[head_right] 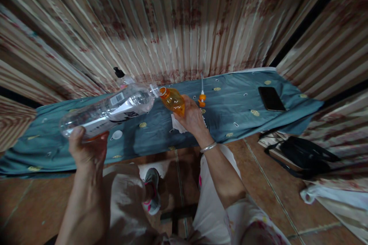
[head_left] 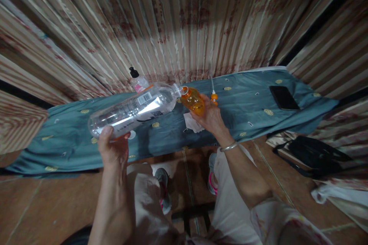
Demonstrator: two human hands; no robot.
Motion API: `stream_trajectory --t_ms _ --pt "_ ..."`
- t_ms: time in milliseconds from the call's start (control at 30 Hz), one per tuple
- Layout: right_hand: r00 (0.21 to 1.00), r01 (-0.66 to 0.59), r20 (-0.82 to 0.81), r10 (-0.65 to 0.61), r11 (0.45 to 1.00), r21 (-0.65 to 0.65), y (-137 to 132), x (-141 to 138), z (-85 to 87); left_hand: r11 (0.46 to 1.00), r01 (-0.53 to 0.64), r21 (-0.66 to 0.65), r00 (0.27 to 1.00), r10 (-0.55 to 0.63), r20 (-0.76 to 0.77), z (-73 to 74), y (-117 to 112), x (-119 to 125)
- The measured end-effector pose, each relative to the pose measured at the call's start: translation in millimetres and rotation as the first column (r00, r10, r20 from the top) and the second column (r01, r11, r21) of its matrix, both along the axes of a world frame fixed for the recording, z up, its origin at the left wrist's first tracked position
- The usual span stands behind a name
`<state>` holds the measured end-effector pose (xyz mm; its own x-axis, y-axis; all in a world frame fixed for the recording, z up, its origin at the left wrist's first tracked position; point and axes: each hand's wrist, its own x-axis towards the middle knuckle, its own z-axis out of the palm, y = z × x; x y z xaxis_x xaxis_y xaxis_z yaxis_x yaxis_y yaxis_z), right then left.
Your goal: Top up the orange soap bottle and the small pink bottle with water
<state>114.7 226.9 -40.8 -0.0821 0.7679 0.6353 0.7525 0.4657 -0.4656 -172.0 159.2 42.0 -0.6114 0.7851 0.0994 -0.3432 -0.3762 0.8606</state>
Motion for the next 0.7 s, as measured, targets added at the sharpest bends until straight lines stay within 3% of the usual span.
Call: stream_trajectory --t_ms 700 --pt "1.0 -0.011 0.011 0.011 1.0 -0.016 0.0 0.9 0.4 1.0 -0.007 0.012 1.0 0.007 -0.009 -0.9 -0.3 -1.7"
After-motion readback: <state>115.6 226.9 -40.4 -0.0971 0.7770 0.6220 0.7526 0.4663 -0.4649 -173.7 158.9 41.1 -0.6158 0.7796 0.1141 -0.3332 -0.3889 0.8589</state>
